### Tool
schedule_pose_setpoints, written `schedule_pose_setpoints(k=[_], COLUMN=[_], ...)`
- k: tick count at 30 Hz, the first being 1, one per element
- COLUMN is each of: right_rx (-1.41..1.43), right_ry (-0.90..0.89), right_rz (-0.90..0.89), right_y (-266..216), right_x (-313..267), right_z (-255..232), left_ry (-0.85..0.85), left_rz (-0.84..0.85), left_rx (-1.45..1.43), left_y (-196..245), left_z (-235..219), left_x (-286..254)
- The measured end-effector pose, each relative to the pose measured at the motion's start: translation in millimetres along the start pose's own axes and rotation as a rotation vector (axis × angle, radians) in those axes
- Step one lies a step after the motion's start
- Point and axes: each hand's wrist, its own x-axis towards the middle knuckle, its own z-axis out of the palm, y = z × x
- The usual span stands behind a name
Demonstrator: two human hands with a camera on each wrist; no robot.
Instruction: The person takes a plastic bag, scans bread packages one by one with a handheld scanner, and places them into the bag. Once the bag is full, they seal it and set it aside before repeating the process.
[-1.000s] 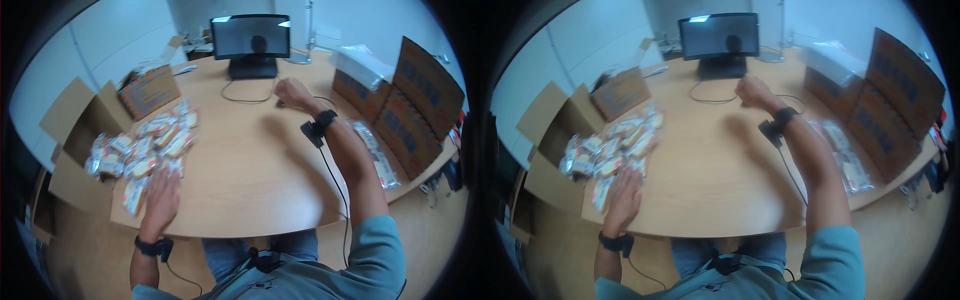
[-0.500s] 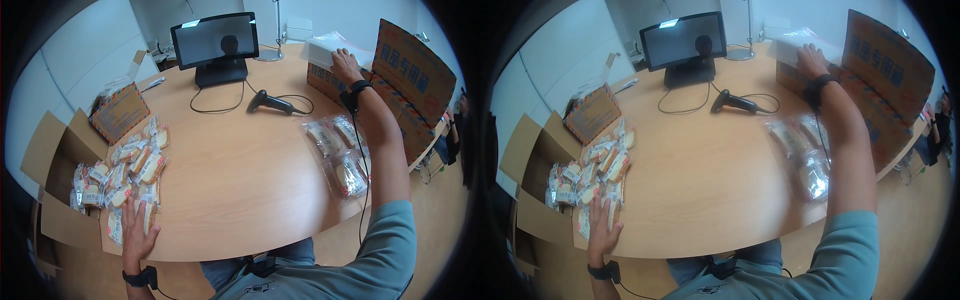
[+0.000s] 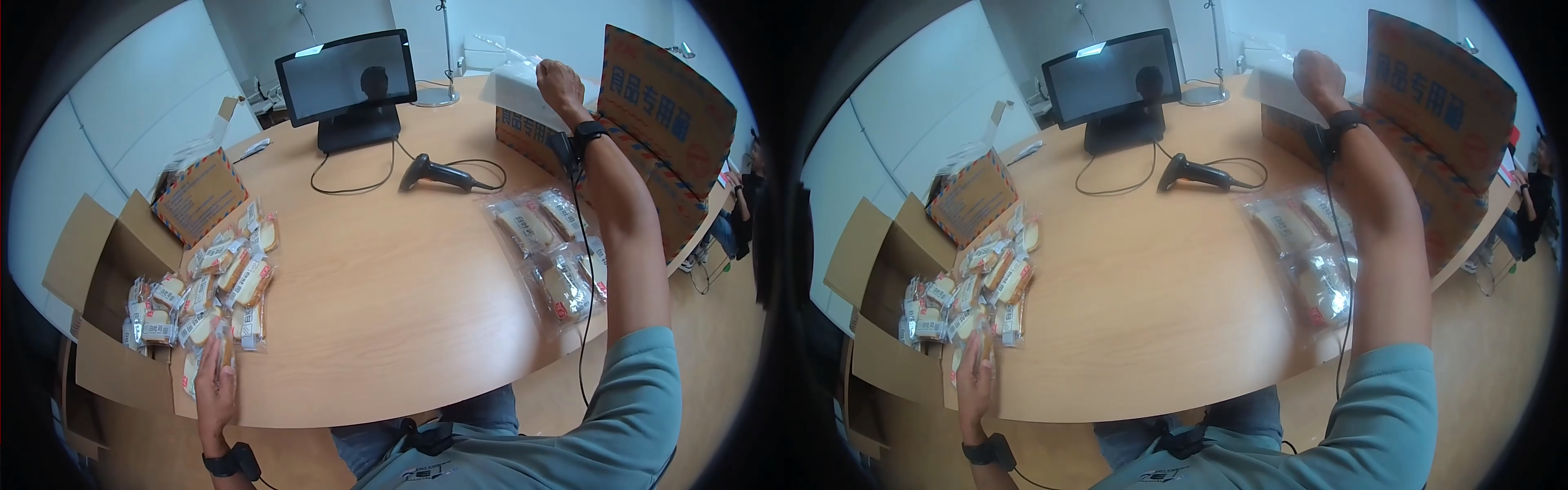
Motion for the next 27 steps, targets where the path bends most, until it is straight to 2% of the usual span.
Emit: schedule_pose_setpoints(k=[2,3,4,5,6,7,9,10,11,12,13,14,15,16,17,20,21,24,27], right_rx=[0.004,0.079,0.155,0.187,0.259,0.335,0.269,0.418,0.405,0.487,0.433,0.585,0.618,0.627,0.669,0.591,0.587,0.516,0.599], right_ry=[0.016,0.061,0.105,0.331,0.345,0.357,0.214,0.083,-0.024,-0.089,-0.083,-0.181,-0.392,-0.458,-0.412,-0.613,-0.619,-0.862,-0.894], right_rz=[-0.006,-0.127,-0.25,-0.459,-0.554,-0.649,-0.997,-0.92,-1.03,-1.094,-1.29,-1.257,-1.125,-1.171,-1.231,-1.231,-1.249,-1.268,-1.287], right_y=[-8.0,-16.3,-26.1,-40.3,-53.3,-73.7,-112.7,-139.3,-158.1,-174.9,-184.9,-193.5,-199.3,-203.7,-205.4,-201.0,-197.2,-187.0,-180.8], right_x=[1.3,1.1,0.5,-1.2,-5.3,-15.5,-37.1,-68.7,-90.8,-116.2,-136.5,-164.8,-191.1,-213.1,-236.7,-291.1,-303.7,-319.6,-313.3], right_z=[-6.2,-9.5,-12.4,-8.8,-6.0,-10.5,-22.8,-38.1,-51.1,-61.6,-60.6,-70.8,-82.1,-89.6,-82.6,-95.3,-96.1,-101.3,-116.2], left_ry=[0.085,0.128,0.129,0.228,0.329,0.413,0.484,0.402,0.316,0.182,0.198,0.152,0.149,0.206,0.159,-0.009,-0.007,-0.11,-0.187], left_rz=[-0.175,-0.265,-0.269,-0.209,-0.149,-0.147,-0.063,-0.072,-0.073,-0.003,0.0,-0.006,-0.013,-0.046,-0.04,0.036,0.041,-0.048,-0.2], left_rx=[-0.23,-0.346,-0.35,-0.575,-0.796,-0.928,-1.309,-1.495,-1.681,-1.826,-1.85,-1.973,-2.012,-2.033,-2.058,-2.142,-2.152,-2.152,-2.151], left_y=[19.7,24.7,22.3,14.1,0.3,-37.4,9.3,11.2,10.1,11.9,18.7,19.0,32.0,32.1,30.5,34.3,40.7,58.7,66.4], left_z=[-12.0,-14.7,-15.3,-16.7,-18.9,-16.7,-21.5,-24.5,-25.4,-22.7,-17.1,-9.7,-3.5,7.2,17.7,49.1,59.2,89.0,115.6], left_x=[-0.8,-0.5,1.0,2.8,2.3,2.1,27.5,38.7,50.6,67.0,86.7,105.7,121.0,137.5,151.4,178.9,180.6,183.1,188.3])
